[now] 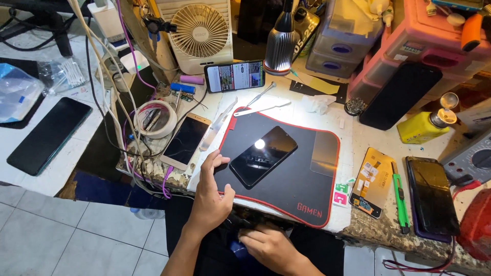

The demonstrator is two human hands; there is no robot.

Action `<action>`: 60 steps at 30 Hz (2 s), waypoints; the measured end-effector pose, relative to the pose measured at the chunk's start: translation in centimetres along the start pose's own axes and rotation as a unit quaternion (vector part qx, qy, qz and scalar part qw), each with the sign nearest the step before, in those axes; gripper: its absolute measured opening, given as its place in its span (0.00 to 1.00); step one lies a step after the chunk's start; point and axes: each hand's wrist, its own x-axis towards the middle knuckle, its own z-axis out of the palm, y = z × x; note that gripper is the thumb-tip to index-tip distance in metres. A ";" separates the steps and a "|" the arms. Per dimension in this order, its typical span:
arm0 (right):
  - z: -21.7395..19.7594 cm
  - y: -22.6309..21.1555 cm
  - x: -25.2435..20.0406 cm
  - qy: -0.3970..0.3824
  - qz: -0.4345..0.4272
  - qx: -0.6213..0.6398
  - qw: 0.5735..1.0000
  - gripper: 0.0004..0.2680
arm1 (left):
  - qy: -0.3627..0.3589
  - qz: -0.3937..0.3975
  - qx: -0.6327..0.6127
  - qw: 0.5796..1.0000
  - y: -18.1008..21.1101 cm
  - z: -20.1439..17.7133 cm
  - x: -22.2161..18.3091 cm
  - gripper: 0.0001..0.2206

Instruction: Cleaning a mobile phone screen and carefully applying a screen protector or replacement screen.

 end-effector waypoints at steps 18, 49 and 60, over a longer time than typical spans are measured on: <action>20.9 8.1 -11.4 -0.189 0.227 -0.251 0.922 0.13 | -0.044 0.004 0.056 0.997 -0.7 0.6 -0.1 0.43; -22.2 -3.7 -14.4 0.421 0.340 -0.057 0.839 0.04 | 0.059 0.089 0.177 0.978 -1.3 3.6 -0.3 0.46; -28.8 6.8 -23.5 0.657 0.574 0.032 0.487 0.05 | 0.050 0.104 0.134 0.984 -1.4 2.7 0.4 0.45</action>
